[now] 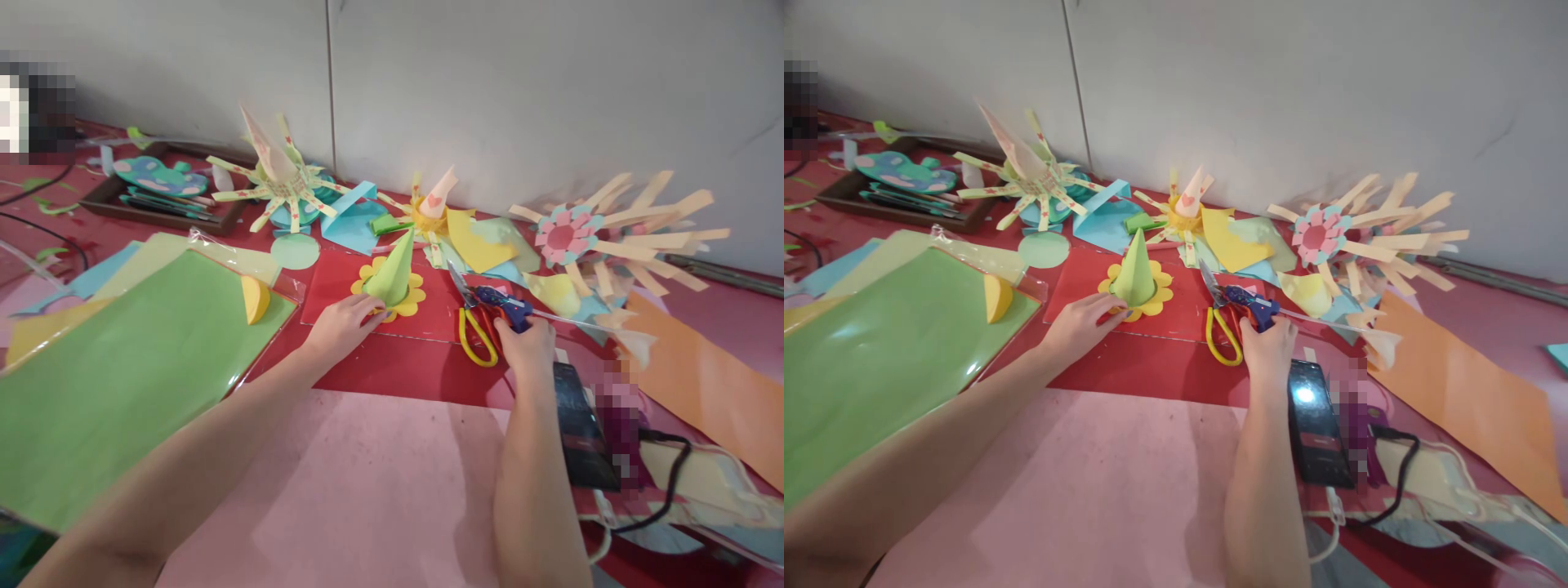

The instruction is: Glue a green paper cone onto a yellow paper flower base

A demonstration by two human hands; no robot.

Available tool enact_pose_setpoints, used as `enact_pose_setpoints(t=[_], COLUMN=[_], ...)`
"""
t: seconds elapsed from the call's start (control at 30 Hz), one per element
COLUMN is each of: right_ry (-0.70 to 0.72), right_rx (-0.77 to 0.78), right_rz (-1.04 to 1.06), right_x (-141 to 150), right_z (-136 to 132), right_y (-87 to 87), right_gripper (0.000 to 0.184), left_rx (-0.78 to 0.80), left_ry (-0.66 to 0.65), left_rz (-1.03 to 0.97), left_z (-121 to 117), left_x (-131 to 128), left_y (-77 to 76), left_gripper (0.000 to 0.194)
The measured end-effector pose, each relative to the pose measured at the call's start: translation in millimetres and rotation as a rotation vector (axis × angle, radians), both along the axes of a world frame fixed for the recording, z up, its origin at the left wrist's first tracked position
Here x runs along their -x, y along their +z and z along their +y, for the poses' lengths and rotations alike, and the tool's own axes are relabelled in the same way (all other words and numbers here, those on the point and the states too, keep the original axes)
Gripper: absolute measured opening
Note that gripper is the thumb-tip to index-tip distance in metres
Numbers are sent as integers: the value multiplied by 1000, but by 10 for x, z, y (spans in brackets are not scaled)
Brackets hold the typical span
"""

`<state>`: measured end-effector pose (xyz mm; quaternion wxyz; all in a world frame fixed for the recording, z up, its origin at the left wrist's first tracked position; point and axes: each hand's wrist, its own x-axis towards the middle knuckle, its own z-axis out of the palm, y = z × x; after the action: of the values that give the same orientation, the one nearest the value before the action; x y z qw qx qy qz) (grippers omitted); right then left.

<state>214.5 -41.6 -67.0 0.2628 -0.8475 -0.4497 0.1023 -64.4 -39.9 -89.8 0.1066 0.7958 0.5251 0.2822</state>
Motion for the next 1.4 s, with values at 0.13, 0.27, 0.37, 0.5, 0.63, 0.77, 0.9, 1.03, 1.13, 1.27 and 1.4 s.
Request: enact_pose_setpoints(t=[0.13, 0.27, 0.37, 0.5, 0.63, 0.77, 0.9, 1.03, 1.13, 1.27, 1.4], right_ry=[-6, 19, 201, 536, 792, 883, 915, 966, 971, 969, 960], right_rx=[-15, -287, -485, -500, -322, -137, -56, 17, 55, 76, 55], right_rz=[-35, -127, -161, -207, -179, -206, -253, -285, -298, -309, -302], right_x=[32, 124, 294, 590, 776, 829, 866, 907, 921, 920, 917], right_z=[-49, -51, -30, -21, -35, -68, -132, -187, -202, -203, -207], right_y=[74, 74, 2, -119, -202, -236, -221, -219, -235, -245, -251], right_gripper=[37, 25, 18, 28, 44, 57, 60, 61, 62, 63, 61], left_rx=[-128, -181, -131, -13, 103, 170, 194, 196, 191, 198, 217], left_ry=[-43, 7, 178, 311, 252, 211, 204, 211, 219, 224, 231], left_rz=[36, -13, -96, -95, 122, 310, 375, 375, 363, 361, 368], left_z=[-39, -74, -45, 19, 32, 19, 17, 18, 17, 18, 17], left_x=[-8, -39, -33, -5, -23, -60, -73, -76, -78, -82, -86], left_y=[20, 68, 74, 24, -42, -64, -49, -41, -42, -28, -7], left_gripper=[23, 20, 12, 29, 52, 59, 62, 61, 61, 62, 62])
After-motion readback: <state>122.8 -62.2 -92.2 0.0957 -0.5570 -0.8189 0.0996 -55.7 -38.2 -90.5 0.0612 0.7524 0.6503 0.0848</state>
